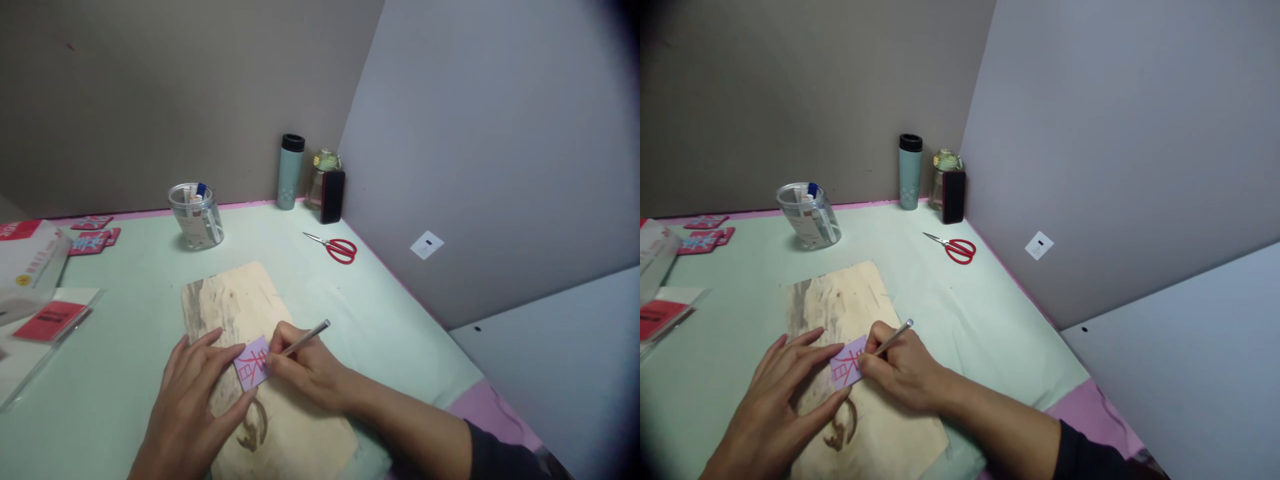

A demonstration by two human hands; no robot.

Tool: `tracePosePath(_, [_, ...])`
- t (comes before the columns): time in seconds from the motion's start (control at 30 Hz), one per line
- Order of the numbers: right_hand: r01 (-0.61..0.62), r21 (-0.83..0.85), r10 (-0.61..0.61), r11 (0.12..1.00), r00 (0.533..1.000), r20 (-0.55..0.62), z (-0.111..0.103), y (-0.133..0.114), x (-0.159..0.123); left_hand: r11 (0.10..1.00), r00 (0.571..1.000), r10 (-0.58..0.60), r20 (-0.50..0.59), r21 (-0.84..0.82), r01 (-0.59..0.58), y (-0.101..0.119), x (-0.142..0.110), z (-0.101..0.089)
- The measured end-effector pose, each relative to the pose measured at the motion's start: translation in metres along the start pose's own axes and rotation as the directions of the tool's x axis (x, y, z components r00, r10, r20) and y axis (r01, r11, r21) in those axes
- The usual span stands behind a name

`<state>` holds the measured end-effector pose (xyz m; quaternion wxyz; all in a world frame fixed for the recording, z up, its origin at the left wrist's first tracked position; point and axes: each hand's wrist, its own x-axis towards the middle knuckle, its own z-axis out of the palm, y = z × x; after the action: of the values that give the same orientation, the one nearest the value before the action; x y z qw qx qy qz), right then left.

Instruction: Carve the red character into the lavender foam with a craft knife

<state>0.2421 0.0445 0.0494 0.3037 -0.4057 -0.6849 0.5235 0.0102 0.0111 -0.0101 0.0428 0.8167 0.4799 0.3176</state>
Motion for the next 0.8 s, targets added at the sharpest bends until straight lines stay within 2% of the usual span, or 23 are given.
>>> tracePosePath(0.2, [0.031, -0.018, -0.031, 0.999, 1.000, -0.005, 0.0007, 0.0002, -0.0007, 1.000, 1.000, 0.015, 0.006, 0.000, -0.015, 0.0004, 0.0004, -0.0004])
tracePosePath(0.8, [0.012, -0.011, -0.012, 1.000, 1.000, 0.004, -0.0008, -0.0019, -0.0004, 1.000, 1.000, 0.013, 0.009, 0.008, -0.013, 0.0008, -0.0003, -0.0008])
